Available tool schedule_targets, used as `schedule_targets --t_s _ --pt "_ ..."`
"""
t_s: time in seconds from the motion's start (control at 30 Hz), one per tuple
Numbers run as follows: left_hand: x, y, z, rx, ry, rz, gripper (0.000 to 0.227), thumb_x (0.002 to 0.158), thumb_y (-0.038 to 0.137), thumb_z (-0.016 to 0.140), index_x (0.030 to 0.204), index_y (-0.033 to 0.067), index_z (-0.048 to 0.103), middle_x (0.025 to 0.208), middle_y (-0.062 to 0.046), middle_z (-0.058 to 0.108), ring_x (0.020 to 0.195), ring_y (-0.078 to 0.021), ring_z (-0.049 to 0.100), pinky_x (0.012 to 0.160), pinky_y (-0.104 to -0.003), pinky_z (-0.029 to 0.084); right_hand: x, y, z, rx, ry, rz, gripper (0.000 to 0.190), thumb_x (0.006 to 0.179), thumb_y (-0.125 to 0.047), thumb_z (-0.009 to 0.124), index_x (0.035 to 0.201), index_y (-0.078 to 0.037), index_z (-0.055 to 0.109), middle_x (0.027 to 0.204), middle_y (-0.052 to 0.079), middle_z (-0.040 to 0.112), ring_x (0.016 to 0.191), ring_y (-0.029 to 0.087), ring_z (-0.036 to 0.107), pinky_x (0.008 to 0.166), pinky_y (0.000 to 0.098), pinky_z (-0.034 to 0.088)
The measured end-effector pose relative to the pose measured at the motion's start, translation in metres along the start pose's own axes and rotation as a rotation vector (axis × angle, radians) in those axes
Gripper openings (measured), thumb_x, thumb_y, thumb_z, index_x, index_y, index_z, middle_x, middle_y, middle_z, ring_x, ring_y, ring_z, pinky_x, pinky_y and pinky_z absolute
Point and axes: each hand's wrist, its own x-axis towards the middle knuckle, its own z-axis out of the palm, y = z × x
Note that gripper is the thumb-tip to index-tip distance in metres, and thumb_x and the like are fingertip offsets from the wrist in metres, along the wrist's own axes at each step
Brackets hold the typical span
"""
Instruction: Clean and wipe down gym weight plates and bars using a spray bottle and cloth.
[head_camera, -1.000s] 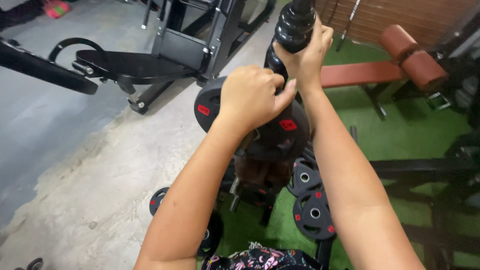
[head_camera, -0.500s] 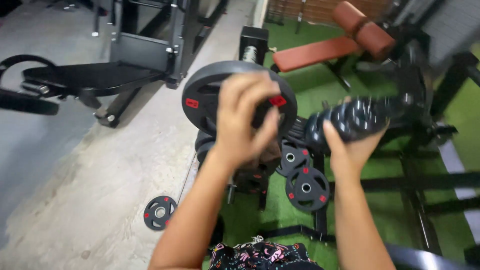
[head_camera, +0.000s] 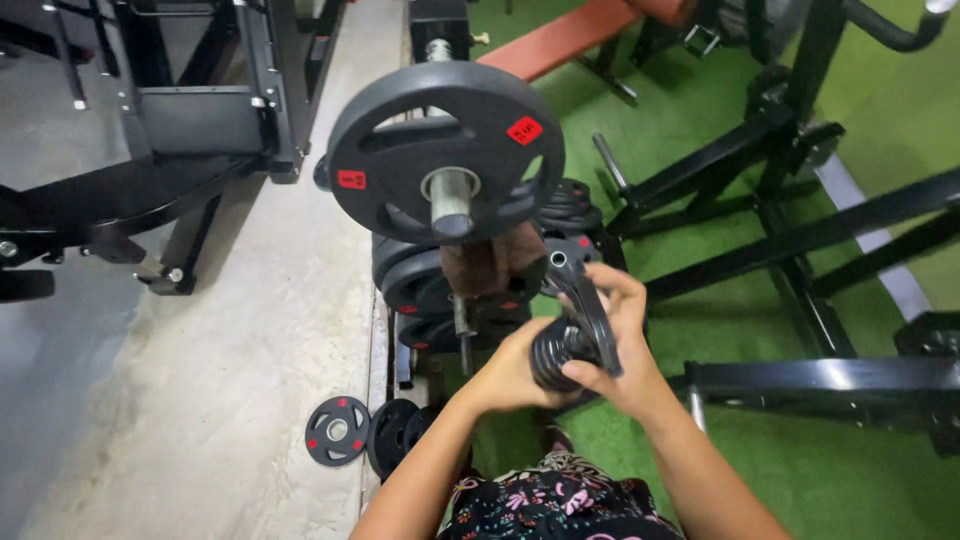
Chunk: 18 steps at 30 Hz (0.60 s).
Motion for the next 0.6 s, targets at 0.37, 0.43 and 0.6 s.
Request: schedule_targets --t_s 0.37,0.43,0.6 --pt "-0.012 -0.028 -0.059 0.214 -0.139 -0.100 0.097 0.069 0.019 0.085 0.153 0.0041 0.038 0.158 -0.014 0.038 0.147 -0.0278 0.036 0.114 -0.044 0.037 0.006 0.007 -0.004 0.440 -0.341 0.162 0.080 0.086 0.002 0.066 0.159 -0.004 0.032 0.151 0.014 0.047 0.103 0.018 0.063 0.096 0.0360 0.052" --pt "0.010 -0.086 -0.076 0.327 0.301 -0.020 0.081 0.075 0.021 0.084 0.145 0.0053 0.049 0.153 -0.017 0.046 0.142 -0.0316 0.044 0.115 -0.044 0.040 0.008 0.016 -0.011 0.400 -0.338 0.186 0.078 0.085 0.003 0.066 0.157 -0.003 0.034 0.150 0.013 0.048 0.103 0.018 0.063 0.092 0.0355 0.053" --pt "0.062 -0.116 -0.075 0.656 1.171 -0.137 0.076 0.082 0.033 0.089 0.139 0.0018 0.049 0.130 -0.024 0.051 0.126 -0.0447 0.048 0.106 -0.048 0.042 0.006 0.042 -0.032 0.357 -0.391 0.263 0.071 0.089 0.002 0.061 0.156 -0.002 0.037 0.149 0.012 0.051 0.105 0.018 0.067 0.094 0.0332 0.052"
